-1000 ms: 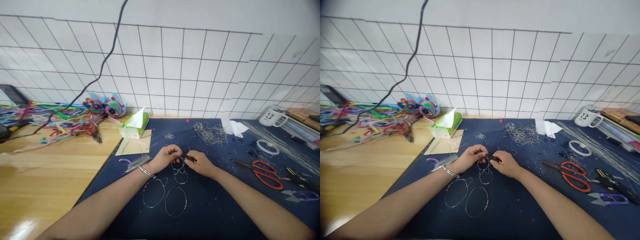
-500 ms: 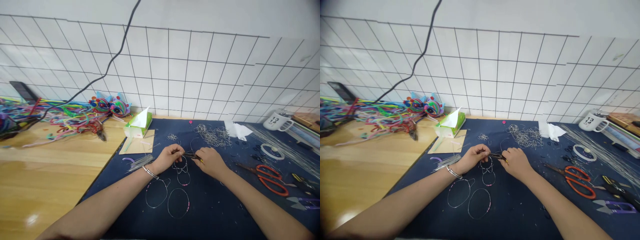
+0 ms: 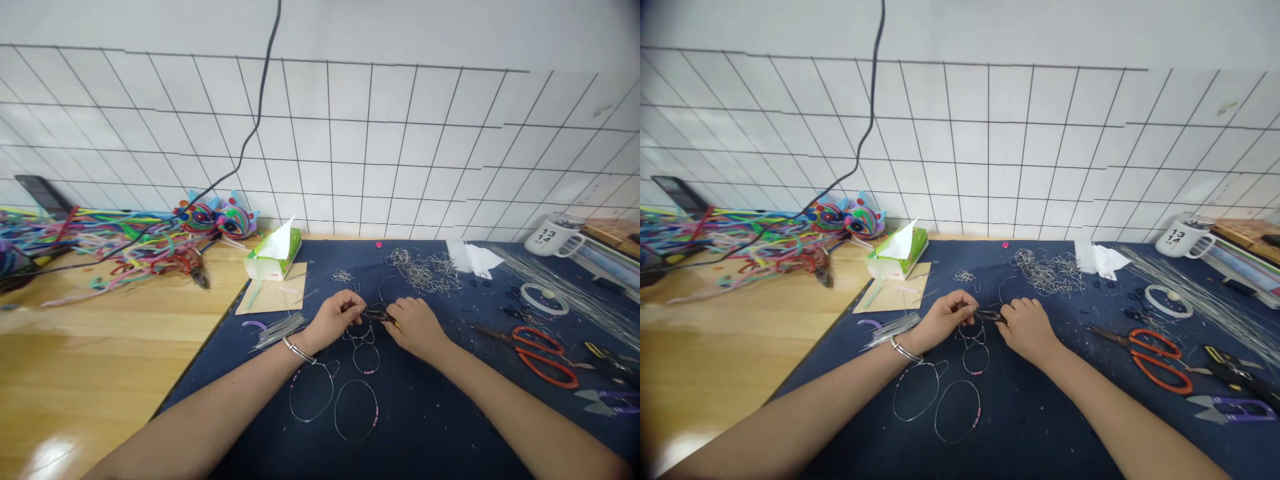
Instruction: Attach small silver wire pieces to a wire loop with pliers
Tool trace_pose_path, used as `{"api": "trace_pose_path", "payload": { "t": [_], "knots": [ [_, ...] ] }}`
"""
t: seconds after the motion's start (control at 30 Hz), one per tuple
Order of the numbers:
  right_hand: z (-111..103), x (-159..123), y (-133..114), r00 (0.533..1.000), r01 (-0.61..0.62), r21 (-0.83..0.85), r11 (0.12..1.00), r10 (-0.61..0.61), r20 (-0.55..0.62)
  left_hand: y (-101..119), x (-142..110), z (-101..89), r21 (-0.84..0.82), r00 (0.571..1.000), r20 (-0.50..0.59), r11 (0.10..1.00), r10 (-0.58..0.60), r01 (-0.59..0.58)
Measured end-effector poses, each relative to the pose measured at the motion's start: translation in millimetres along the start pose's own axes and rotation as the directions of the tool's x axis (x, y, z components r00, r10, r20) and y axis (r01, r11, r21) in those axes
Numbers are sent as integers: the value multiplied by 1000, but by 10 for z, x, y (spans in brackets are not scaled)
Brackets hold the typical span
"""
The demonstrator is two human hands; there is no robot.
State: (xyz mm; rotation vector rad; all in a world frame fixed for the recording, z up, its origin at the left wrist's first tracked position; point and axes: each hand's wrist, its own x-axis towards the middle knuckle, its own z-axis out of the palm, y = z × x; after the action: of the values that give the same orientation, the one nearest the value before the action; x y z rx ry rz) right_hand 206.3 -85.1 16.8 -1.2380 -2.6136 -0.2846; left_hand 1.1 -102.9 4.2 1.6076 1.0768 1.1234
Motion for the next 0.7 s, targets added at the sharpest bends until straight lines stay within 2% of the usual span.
{"api": "trace_pose_path", "payload": {
  "t": [0.43, 0.7],
  "knots": [
    [68, -9, -6, 999, 25, -4, 1000, -25, 22, 8, -4, -4, 55, 999, 22, 998, 35, -36],
    [86, 0, -15, 1000, 14, -9, 1000, -14, 8, -17, -2, 1, 92, 1000, -6, 995, 25, -24]
  ]
}}
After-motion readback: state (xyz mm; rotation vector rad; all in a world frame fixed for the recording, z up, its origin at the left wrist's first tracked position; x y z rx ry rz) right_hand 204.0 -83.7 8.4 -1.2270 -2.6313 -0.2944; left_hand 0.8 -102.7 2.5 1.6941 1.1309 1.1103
